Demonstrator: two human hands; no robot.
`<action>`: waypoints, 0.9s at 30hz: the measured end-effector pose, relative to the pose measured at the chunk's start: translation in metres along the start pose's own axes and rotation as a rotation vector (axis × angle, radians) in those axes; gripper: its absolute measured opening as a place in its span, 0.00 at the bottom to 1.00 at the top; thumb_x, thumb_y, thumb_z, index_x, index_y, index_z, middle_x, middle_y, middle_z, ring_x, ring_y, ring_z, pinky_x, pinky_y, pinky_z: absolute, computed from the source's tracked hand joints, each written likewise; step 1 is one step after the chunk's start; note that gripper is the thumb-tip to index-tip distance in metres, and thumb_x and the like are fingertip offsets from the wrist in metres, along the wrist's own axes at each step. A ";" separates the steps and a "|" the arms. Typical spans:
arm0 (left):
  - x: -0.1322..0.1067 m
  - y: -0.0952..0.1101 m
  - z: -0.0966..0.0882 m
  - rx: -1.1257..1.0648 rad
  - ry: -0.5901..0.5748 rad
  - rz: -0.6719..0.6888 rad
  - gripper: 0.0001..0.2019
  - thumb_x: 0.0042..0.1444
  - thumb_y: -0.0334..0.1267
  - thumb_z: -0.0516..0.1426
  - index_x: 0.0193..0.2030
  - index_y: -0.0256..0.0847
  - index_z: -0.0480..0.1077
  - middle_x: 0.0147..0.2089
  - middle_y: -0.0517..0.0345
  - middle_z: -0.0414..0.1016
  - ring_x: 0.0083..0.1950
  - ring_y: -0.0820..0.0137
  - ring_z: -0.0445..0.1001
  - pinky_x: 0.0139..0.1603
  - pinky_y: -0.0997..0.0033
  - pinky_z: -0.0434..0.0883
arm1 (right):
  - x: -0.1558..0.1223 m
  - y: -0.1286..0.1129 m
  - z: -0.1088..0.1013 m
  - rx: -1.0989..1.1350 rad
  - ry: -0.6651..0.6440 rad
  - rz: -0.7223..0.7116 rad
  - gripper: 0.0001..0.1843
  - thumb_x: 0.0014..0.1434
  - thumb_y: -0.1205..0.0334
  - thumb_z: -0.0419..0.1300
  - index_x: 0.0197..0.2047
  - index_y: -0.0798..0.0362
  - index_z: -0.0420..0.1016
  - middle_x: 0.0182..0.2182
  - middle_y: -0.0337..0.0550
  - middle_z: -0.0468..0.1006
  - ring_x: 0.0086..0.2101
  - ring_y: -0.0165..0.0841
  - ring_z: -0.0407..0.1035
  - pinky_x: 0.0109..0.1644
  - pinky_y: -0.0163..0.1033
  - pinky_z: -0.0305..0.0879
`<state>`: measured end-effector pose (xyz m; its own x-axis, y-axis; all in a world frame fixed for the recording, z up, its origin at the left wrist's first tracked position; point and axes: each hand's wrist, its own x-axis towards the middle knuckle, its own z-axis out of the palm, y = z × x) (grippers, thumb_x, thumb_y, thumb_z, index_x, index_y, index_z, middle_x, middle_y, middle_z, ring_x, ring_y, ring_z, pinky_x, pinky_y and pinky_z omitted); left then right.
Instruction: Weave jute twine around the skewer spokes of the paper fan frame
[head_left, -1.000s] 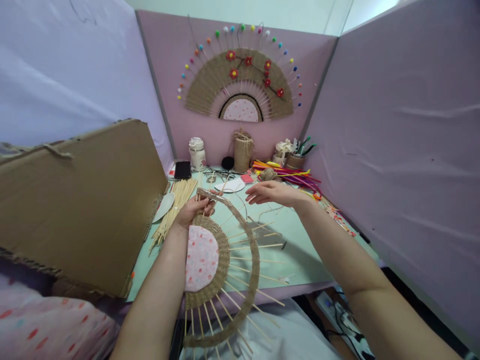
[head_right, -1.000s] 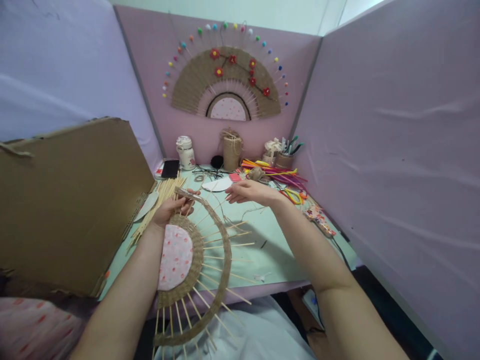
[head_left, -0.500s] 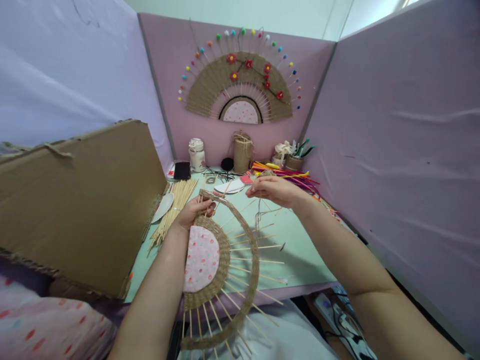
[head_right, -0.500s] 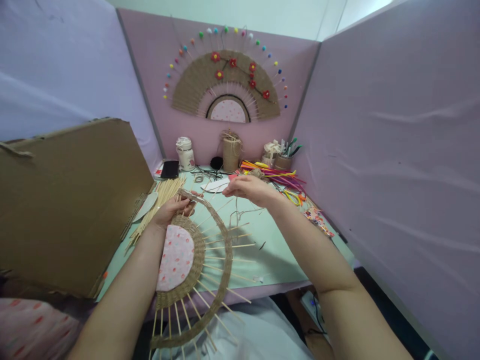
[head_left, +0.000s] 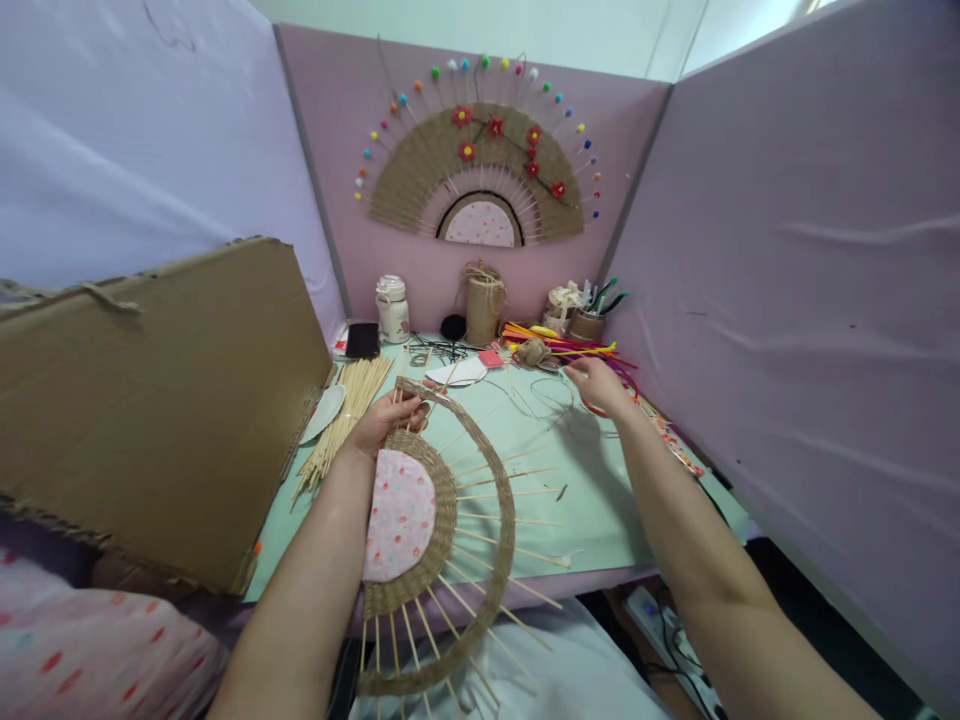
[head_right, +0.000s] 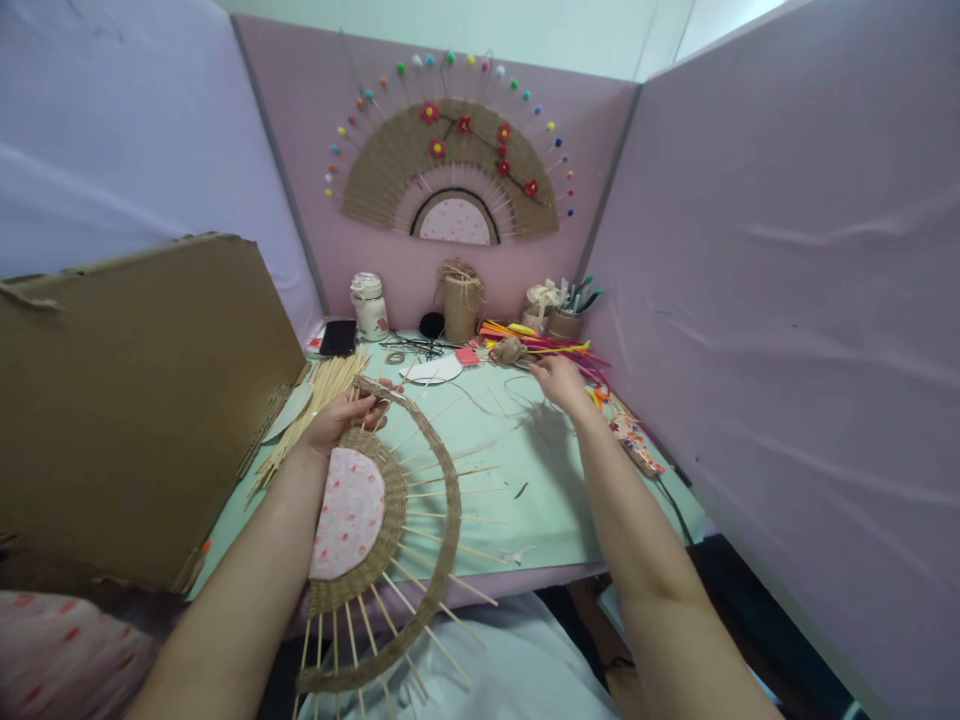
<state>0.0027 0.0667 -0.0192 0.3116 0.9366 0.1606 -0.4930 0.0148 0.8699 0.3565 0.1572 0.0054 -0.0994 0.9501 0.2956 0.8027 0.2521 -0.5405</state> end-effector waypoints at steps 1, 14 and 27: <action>0.000 0.000 0.001 -0.003 0.001 0.004 0.17 0.47 0.33 0.63 0.45 0.33 0.72 0.26 0.57 0.68 0.21 0.79 0.57 0.24 0.76 0.56 | -0.003 -0.012 0.010 0.127 0.024 -0.052 0.17 0.57 0.52 0.54 0.38 0.56 0.74 0.39 0.51 0.76 0.43 0.40 0.68 0.47 0.43 0.61; -0.002 0.002 0.002 -0.016 -0.028 0.002 0.19 0.47 0.33 0.64 0.48 0.33 0.72 0.22 0.61 0.64 0.21 0.79 0.58 0.24 0.75 0.55 | -0.031 -0.101 0.042 1.176 -0.601 0.026 0.28 0.55 0.39 0.56 0.48 0.52 0.69 0.21 0.34 0.66 0.16 0.22 0.47 0.19 0.30 0.42; -0.004 0.004 0.009 -0.036 0.001 0.010 0.21 0.46 0.32 0.63 0.50 0.35 0.71 0.42 0.48 0.75 0.22 0.81 0.59 0.24 0.75 0.57 | -0.045 -0.079 0.064 1.166 -0.717 -0.066 0.34 0.51 0.32 0.53 0.32 0.58 0.77 0.19 0.38 0.60 0.21 0.26 0.53 0.24 0.33 0.48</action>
<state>0.0068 0.0603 -0.0126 0.3060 0.9369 0.1692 -0.5252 0.0179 0.8508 0.2597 0.1061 -0.0157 -0.6839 0.7261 0.0706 -0.1358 -0.0316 -0.9902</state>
